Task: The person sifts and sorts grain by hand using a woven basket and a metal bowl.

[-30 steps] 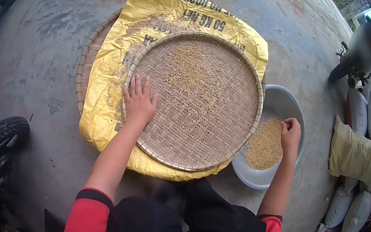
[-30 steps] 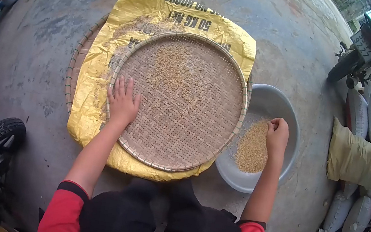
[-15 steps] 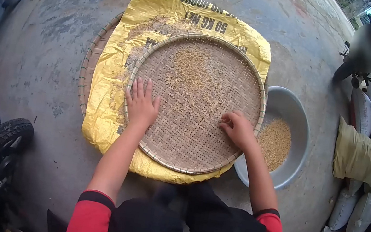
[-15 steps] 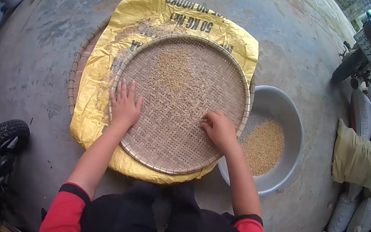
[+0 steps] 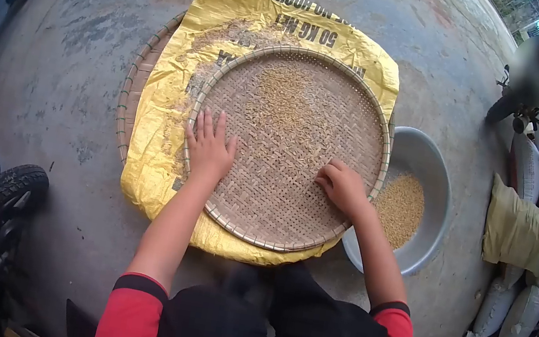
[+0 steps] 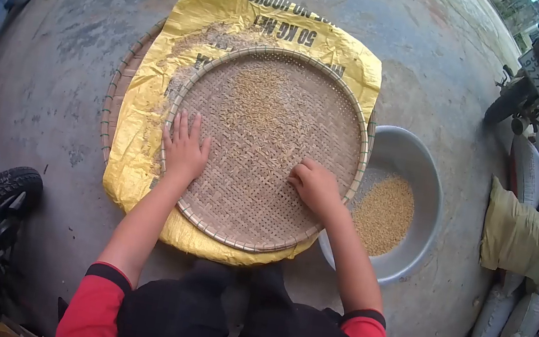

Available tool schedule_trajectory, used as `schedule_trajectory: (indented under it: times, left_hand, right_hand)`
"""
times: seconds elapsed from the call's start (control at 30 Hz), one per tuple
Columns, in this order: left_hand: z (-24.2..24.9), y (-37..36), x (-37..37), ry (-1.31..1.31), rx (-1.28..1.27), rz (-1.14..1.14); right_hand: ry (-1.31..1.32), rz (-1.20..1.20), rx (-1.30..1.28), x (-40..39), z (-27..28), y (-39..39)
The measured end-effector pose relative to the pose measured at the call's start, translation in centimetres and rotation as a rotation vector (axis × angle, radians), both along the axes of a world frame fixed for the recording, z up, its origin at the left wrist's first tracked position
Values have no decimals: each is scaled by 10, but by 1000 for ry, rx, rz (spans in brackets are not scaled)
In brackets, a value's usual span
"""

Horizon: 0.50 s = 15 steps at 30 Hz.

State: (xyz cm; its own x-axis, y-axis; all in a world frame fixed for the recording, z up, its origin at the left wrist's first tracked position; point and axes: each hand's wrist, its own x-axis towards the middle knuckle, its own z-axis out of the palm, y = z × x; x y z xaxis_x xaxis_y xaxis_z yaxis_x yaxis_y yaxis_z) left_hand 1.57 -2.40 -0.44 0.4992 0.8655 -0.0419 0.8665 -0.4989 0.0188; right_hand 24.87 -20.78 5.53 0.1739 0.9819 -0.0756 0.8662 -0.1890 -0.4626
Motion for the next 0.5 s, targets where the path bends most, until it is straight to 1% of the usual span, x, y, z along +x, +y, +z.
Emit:
schedule_trajectory:
  times: [0.07, 0.2, 0.27, 0.4, 0.47, 0.5]
  left_hand:
    - [1, 0, 0, 21, 1, 5]
    - [0, 0, -1, 6, 2, 2]
    - [-2, -1, -1, 9, 4, 1]
    - [-3, 0, -1, -4, 13, 2]
    - [-4, 0, -1, -10, 12, 4]
    - [-3, 0, -1, 0, 17, 3]
  right_hand:
    - [51, 15, -15, 5, -1, 1]
    - [44, 36, -33, 6, 0, 3]
    - [-11, 43, -29, 5, -2, 5]
    - [11, 36, -37, 4, -1, 7]
    - [46, -53, -10, 3, -1, 7]
    - [47, -52, -13, 3, -1, 6]
